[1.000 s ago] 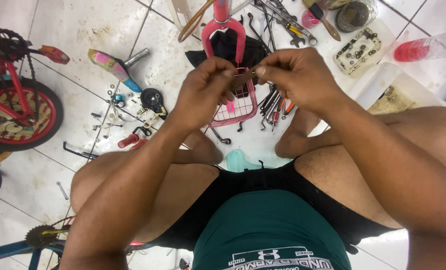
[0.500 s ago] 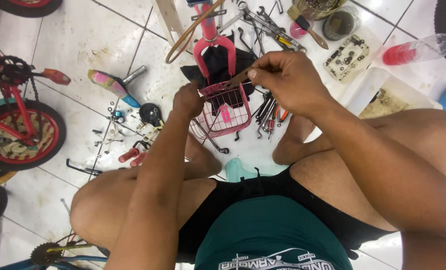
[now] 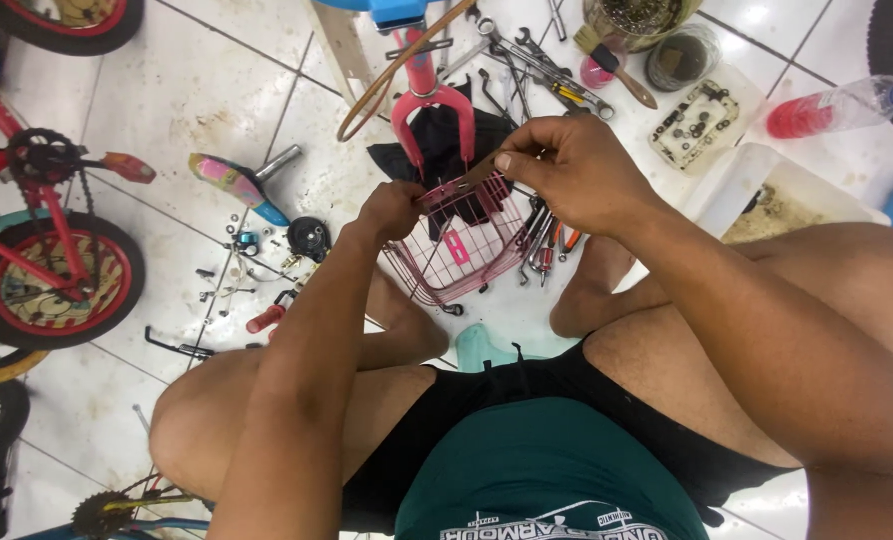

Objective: The person attaches a pink wire basket to the handlebars of a blue and pink bicycle. They position the basket, insert a bolt through the mounting bracket, and tighten it by hand to secure the basket to the bike frame.

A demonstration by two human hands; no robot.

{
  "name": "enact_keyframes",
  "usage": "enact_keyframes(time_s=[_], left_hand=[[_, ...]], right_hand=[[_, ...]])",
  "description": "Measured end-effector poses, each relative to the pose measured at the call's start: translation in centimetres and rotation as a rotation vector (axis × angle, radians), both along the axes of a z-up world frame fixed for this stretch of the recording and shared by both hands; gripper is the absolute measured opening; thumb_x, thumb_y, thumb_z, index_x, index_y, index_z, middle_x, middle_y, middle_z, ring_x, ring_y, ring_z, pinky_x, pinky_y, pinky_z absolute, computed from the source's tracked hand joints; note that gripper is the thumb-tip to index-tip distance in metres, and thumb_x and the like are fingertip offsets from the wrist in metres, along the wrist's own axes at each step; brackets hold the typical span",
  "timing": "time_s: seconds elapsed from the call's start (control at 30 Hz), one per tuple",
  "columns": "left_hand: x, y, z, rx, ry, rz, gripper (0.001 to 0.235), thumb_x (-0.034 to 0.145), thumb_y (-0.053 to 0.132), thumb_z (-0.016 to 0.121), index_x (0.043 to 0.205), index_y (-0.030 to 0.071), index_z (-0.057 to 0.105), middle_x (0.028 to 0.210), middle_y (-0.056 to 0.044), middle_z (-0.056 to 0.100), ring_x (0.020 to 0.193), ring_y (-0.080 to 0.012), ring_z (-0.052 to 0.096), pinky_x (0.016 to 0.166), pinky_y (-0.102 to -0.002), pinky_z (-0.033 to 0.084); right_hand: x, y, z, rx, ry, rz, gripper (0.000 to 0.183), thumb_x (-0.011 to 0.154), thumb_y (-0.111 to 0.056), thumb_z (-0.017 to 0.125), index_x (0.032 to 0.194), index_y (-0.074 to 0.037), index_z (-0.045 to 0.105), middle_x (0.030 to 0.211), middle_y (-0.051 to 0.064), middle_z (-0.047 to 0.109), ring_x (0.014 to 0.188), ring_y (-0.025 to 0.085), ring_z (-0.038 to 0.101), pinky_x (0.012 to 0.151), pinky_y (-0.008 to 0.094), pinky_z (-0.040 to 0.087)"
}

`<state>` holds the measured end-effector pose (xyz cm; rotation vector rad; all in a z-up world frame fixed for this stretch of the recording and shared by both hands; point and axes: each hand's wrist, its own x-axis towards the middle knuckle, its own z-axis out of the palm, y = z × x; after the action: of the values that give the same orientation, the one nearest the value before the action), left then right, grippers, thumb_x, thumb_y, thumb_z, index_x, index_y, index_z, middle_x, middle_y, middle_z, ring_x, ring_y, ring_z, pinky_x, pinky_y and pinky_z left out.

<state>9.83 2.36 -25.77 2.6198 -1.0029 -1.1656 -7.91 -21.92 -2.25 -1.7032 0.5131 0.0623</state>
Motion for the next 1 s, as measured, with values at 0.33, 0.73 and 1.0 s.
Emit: enact_keyframes(time_s=[0.33, 0.73, 1.0], left_hand=[[-1.6, -2.3, 19.9, -0.079, 0.162, 0.177, 0.022, 0.093, 0.036, 0.064, 0.097, 0.02, 0.078, 0.09, -0.011, 0.076, 0.099, -0.0368, 0.073, 0.087, -0.046, 0.054], [-6.0, -0.9, 23.4, -0.556, 0.503, 0.763, 0.03, 0.087, 0.005, 0.066, 0.115, 0.0, 0.075, 0.069, -0.008, 0.064, 0.044, -0.0117, 0.056, 0.04, -0.022, 0.043], [-6.2, -1.2, 22.0, -0.424, 0.654, 0.901, 0.034, 0.086, 0.031, 0.07, 0.097, 0.0, 0.076, 0.061, -0.006, 0.049, 0.033, -0.0121, 0.044, 0.032, -0.027, 0.031]], right_hand=[[-0.4, 0.4, 2.3, -0.037, -0.027, 0.042, 0.01, 0.095, -0.018, 0.077, 0.1, -0.009, 0.079, 0.083, 0.01, 0.075, 0.066, 0.014, 0.061, 0.059, 0.029, 0.045], [-0.6, 3.8, 4.6, -0.095, 0.003, 0.106, 0.015, 0.096, -0.017, 0.069, 0.105, -0.01, 0.079, 0.091, 0.012, 0.079, 0.084, 0.027, 0.075, 0.077, 0.04, 0.055], [-0.1, 4.4, 0.2, 0.13, 0.117, 0.027, 0.014, 0.097, -0.008, 0.067, 0.106, -0.006, 0.079, 0.087, 0.011, 0.078, 0.087, 0.023, 0.075, 0.082, 0.034, 0.055]])
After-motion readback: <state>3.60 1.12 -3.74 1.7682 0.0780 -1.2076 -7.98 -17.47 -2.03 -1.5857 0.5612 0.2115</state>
